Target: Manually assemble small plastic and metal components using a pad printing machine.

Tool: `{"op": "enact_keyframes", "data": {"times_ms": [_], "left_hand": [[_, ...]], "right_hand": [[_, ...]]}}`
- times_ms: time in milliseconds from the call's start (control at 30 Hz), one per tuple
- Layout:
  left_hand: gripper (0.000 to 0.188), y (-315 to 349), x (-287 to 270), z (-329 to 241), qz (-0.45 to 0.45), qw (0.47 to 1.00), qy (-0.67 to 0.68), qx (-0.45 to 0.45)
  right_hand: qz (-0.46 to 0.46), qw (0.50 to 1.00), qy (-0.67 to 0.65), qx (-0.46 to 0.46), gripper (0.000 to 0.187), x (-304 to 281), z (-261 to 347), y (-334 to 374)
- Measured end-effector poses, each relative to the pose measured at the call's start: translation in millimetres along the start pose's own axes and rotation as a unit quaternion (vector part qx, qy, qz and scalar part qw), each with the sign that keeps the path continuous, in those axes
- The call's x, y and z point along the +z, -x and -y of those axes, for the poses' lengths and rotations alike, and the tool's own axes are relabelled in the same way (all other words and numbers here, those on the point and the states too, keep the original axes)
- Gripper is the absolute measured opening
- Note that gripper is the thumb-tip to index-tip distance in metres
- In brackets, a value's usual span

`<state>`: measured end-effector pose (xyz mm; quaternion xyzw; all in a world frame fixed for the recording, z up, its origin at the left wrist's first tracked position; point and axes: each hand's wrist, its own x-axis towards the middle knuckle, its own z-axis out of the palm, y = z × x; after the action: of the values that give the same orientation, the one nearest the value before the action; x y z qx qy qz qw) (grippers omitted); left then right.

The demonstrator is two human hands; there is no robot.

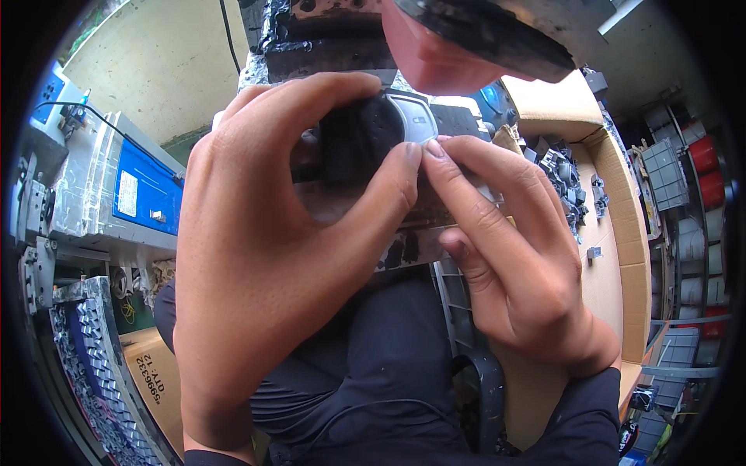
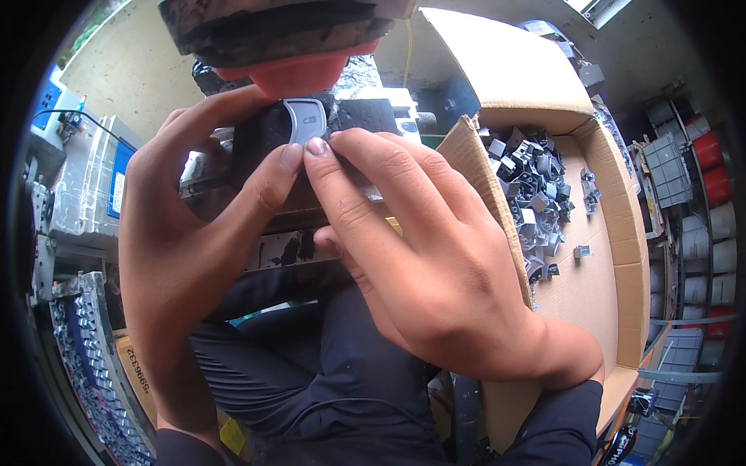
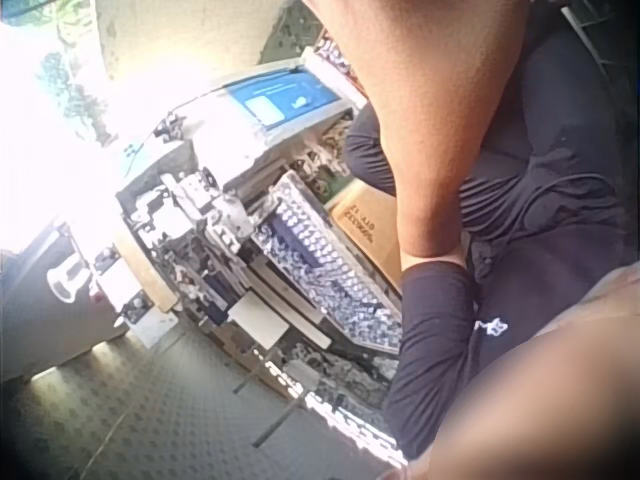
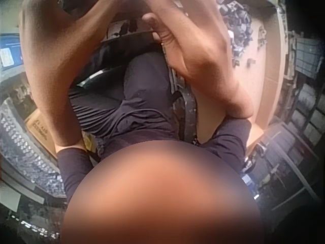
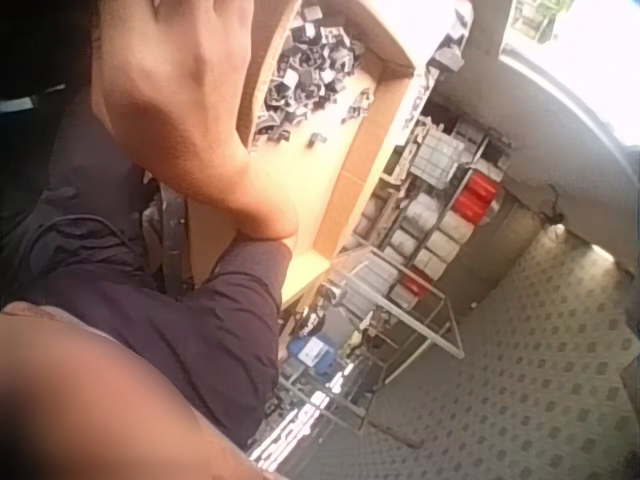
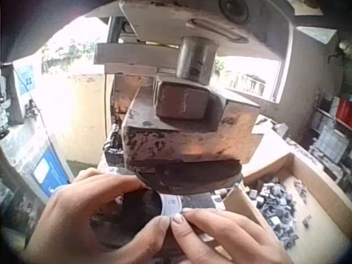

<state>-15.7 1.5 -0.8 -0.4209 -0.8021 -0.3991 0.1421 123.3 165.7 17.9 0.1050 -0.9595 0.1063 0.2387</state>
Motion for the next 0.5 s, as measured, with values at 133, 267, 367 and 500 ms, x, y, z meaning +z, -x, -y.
{"op": "enact_keyframes", "data": {"times_ms": [133,267,367,500], "left_hand": [[0.044,0,1,-21,-0.035,0.995,0.083,-0.051],[0.039,-3,2,-9,-0.004,0.995,0.085,-0.053],[0.035,2,8,5,-0.012,0.997,0.078,-0.003],[0.033,1,5,4,-0.008,0.999,0.046,0.006]], "right_hand": [[-0.003,1.0,-0.004,-0.004,0.043,1,0,0],[-0.001,1.0,-0.006,0.0,0.043,0,0,1],[-0.003,1.0,-0.014,0.004,0.043,1,0,2],[-0.003,1.0,-0.017,0.006,0.043,0,0,2]]}}
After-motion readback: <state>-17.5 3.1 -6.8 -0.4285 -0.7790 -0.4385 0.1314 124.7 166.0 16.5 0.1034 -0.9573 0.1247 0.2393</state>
